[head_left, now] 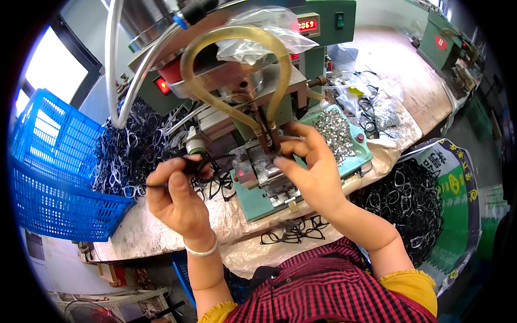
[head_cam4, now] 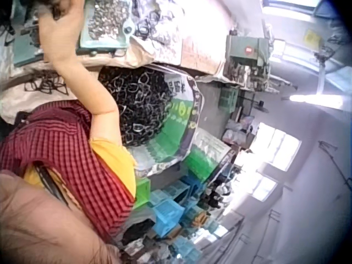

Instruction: The person repeatedly picks up black eyeglass frames from a pile, places them into a green machine, and removes them after processing. The person also handles small metal components from a tray and places them into the machine alongside the frames. The processed frames are set aside on the table.

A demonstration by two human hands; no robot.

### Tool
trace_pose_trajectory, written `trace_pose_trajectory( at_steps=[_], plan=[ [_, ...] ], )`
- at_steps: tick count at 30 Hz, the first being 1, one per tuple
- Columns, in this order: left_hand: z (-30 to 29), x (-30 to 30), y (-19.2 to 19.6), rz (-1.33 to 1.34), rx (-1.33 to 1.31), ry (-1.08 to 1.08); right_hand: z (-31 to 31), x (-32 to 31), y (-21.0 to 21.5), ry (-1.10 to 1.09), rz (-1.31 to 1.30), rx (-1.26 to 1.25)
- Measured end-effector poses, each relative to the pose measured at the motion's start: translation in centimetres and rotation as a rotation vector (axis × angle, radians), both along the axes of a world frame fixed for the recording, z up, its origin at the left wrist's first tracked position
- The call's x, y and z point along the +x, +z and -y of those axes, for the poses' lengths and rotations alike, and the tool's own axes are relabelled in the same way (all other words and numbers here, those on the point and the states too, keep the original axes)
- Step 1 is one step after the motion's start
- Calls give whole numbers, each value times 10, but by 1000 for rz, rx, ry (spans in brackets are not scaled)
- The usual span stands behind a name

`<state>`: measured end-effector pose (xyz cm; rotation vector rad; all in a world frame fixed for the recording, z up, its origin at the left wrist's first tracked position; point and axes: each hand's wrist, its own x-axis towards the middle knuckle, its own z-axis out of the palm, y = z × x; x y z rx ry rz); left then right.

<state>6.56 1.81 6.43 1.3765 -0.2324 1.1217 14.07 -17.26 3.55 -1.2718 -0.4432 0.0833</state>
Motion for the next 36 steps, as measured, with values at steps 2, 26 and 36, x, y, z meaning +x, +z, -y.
trace_pose_trajectory(
  at_steps=[2,26,36],
  plan=[
    [4,0,-15,91,230,3,13,-3,5,14,148,-149],
    [19,-35,-93,-134,791,453,79,100,-107,-509,553,-705],
    [-78,60,-90,-437,599,851,60,77,-82,-318,282,-540]
  ],
)
